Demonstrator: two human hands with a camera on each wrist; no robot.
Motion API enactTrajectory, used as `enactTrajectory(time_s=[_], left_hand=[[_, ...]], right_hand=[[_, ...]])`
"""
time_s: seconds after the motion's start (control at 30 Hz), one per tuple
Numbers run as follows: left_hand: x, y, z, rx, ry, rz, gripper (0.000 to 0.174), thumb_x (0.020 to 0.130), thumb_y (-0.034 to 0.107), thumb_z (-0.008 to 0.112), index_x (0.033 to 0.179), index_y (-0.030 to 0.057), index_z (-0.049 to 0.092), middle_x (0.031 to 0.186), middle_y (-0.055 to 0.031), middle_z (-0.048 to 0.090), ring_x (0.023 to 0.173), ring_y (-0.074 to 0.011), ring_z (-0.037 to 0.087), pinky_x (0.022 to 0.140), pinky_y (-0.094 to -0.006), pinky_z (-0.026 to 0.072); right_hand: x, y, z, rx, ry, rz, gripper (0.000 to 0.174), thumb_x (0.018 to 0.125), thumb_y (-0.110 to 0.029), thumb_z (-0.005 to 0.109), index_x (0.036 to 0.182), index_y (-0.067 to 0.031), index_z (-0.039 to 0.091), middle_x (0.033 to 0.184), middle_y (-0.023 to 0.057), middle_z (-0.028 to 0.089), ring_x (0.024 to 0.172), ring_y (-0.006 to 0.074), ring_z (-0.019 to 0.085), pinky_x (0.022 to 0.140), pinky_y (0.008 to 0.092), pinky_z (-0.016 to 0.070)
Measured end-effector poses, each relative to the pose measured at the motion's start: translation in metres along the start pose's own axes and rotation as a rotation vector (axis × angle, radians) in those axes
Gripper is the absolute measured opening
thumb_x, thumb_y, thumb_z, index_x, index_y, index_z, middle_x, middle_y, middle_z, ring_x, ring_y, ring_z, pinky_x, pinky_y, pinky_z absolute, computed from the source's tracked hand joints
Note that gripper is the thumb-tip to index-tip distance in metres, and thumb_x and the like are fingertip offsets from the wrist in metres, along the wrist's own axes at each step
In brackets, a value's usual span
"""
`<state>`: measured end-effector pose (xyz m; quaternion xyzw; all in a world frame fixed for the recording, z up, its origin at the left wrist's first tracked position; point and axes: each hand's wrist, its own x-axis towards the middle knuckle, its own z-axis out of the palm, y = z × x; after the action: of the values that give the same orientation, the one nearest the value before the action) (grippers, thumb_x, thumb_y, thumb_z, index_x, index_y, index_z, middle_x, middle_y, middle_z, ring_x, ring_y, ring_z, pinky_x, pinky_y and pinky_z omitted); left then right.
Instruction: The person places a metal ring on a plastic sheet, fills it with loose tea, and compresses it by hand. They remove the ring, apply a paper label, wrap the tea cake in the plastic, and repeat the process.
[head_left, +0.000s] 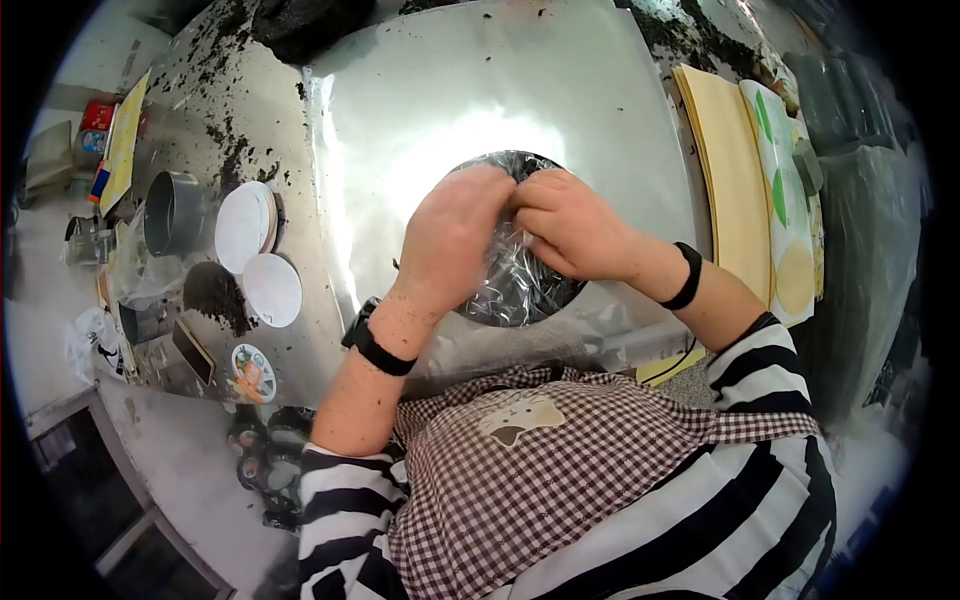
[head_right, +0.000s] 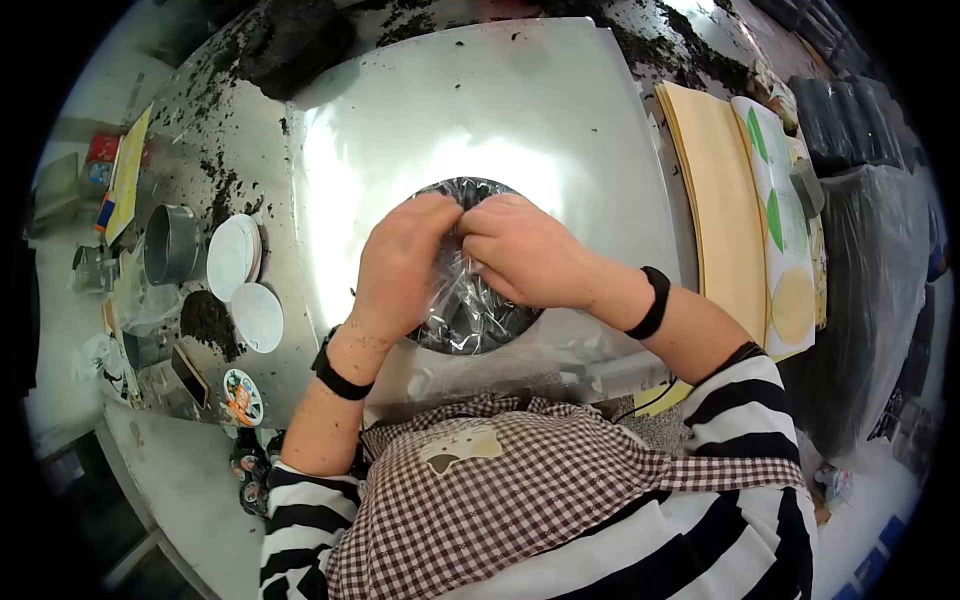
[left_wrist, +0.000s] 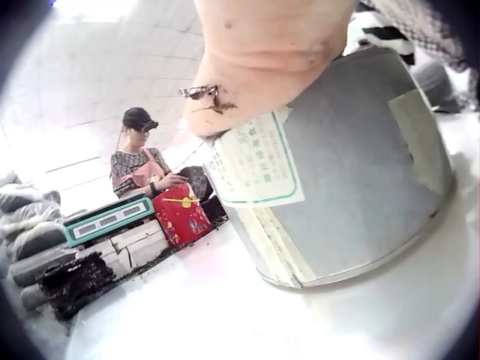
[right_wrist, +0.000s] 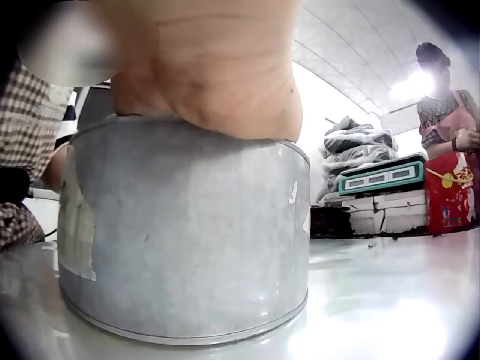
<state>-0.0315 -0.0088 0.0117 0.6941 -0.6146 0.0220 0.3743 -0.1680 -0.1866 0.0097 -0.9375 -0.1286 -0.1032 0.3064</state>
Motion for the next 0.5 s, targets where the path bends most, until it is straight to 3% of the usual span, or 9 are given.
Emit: enactTrajectory(time_s=[0.1,0.17,0.2,0.3,0.33,0.37,0.43,0.5], left_hand=[[-0.002,-0.006,0.003,0.051,-0.143,-0.002,0.049,0.074,-0.007,0.062,0.123,0.0020,0.065,0.115,-0.0161,0.069,0.112,-0.0362,0.066,0.102,-0.0460,0.0526],[0.001,-0.004,0.005,0.120,-0.251,-0.060,0.052,0.074,-0.005,0.064,0.126,0.0028,0.063,0.121,-0.0168,0.067,0.117,-0.0356,0.064,0.105,-0.0439,0.0511],[0.001,-0.003,0.004,0.156,-0.313,-0.086,0.054,0.074,-0.004,0.065,0.128,0.0032,0.062,0.124,-0.0172,0.066,0.120,-0.0353,0.063,0.106,-0.0429,0.0504],[-0.003,-0.008,-0.009,-0.536,-0.143,-0.242,0.060,0.078,0.009,0.071,0.135,0.0029,0.056,0.134,-0.0191,0.060,0.132,-0.0387,0.054,0.114,-0.0475,0.0424],[-0.004,-0.005,-0.011,-0.449,-0.156,-0.097,0.075,0.082,0.025,0.075,0.148,0.0038,0.047,0.154,-0.0244,0.047,0.148,-0.0421,0.040,0.123,-0.0496,0.0314],[-0.002,-0.001,-0.010,-0.283,-0.216,-0.074,0.083,0.082,0.034,0.076,0.154,0.0058,0.042,0.159,-0.0231,0.042,0.152,-0.0403,0.034,0.125,-0.0504,0.0264],[-0.007,0.015,-0.002,0.035,-0.334,-0.051,0.101,0.084,0.051,0.077,0.165,0.0096,0.033,0.169,-0.0205,0.032,0.160,-0.0367,0.023,0.130,-0.0521,0.0164],[-0.011,0.014,0.006,0.131,-0.348,-0.050,0.101,0.083,0.051,0.076,0.165,0.0110,0.033,0.169,-0.0194,0.033,0.160,-0.0360,0.024,0.130,-0.0533,0.0155]], right_hand=[[-0.006,-0.024,-0.002,0.167,0.324,0.144,0.020,0.080,-0.006,0.073,0.098,0.0005,0.067,0.114,0.0156,0.065,0.111,0.0359,0.061,0.101,0.0463,0.0480],[-0.005,-0.044,-0.002,0.252,0.528,0.259,0.022,0.082,-0.010,0.074,0.100,0.0008,0.067,0.112,0.0169,0.064,0.108,0.0379,0.059,0.098,0.0460,0.0483],[-0.005,-0.048,0.000,0.173,0.435,0.282,0.022,0.083,-0.011,0.073,0.100,0.0010,0.067,0.111,0.0168,0.064,0.108,0.0379,0.058,0.098,0.0459,0.0484],[-0.004,-0.043,0.037,-0.174,0.353,0.395,0.019,0.084,-0.012,0.074,0.098,0.0001,0.069,0.110,0.0167,0.064,0.107,0.0380,0.059,0.094,0.0453,0.0493],[0.000,-0.041,0.041,-0.219,0.373,0.415,0.018,0.084,-0.012,0.073,0.098,-0.0003,0.069,0.109,0.0167,0.064,0.105,0.0381,0.059,0.093,0.0451,0.0496],[0.003,-0.039,0.041,-0.262,0.393,0.435,0.018,0.085,-0.013,0.073,0.098,-0.0008,0.069,0.108,0.0168,0.064,0.104,0.0382,0.060,0.092,0.0450,0.0499],[-0.006,-0.041,0.033,0.003,0.470,0.506,0.027,0.084,-0.009,0.071,0.110,-0.0006,0.069,0.115,0.0183,0.067,0.109,0.0379,0.062,0.096,0.0452,0.0506],[-0.022,-0.048,0.015,0.354,0.617,0.510,0.032,0.084,-0.006,0.068,0.115,0.0006,0.069,0.120,0.0190,0.068,0.115,0.0373,0.063,0.101,0.0450,0.0504]])
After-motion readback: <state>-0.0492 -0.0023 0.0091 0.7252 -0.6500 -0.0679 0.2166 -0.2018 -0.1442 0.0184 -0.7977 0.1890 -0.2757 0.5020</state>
